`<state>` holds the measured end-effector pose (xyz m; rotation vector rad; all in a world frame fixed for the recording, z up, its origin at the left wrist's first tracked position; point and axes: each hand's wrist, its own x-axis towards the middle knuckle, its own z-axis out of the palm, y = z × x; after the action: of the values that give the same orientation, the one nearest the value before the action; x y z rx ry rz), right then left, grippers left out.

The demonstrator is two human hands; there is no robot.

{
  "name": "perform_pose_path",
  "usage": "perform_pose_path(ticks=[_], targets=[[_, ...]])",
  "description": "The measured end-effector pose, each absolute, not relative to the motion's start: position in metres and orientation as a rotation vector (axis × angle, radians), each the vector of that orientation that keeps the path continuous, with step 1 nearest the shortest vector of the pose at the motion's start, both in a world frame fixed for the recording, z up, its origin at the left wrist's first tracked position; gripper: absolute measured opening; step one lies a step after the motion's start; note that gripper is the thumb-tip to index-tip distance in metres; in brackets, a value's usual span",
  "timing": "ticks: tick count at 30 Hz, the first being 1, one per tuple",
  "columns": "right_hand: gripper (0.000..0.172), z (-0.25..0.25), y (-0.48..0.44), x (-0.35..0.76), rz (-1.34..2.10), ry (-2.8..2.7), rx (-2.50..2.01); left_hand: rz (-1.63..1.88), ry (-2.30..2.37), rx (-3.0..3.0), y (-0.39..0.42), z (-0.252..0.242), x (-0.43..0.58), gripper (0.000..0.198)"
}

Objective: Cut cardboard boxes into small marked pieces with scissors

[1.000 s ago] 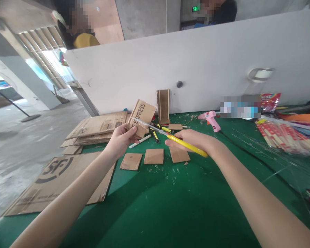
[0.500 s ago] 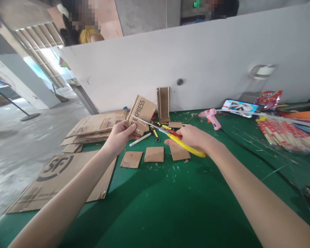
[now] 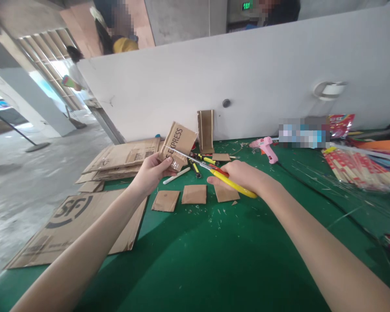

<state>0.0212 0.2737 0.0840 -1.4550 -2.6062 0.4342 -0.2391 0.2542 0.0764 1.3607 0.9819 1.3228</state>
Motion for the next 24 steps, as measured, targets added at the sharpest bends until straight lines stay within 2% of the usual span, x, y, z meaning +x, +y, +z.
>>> perform_pose_path(ticks=[5, 14, 24], targets=[[0.048, 0.081, 0.275, 0.022, 0.509, -2.674, -1.361, 1.250, 0.974, 1.388, 0.255, 0.075, -0.238, 0.030], [0.057, 0.084, 0.269, 0.014, 0.425, -2.566, -1.496, 1.245, 0.961, 1.404, 0.253, 0.077, -0.238, 0.029], [0.054, 0.078, 0.269, 0.012, 0.350, -2.575, -1.464, 1.225, 0.913, 1.376, 0.255, 0.075, -0.240, 0.031]])
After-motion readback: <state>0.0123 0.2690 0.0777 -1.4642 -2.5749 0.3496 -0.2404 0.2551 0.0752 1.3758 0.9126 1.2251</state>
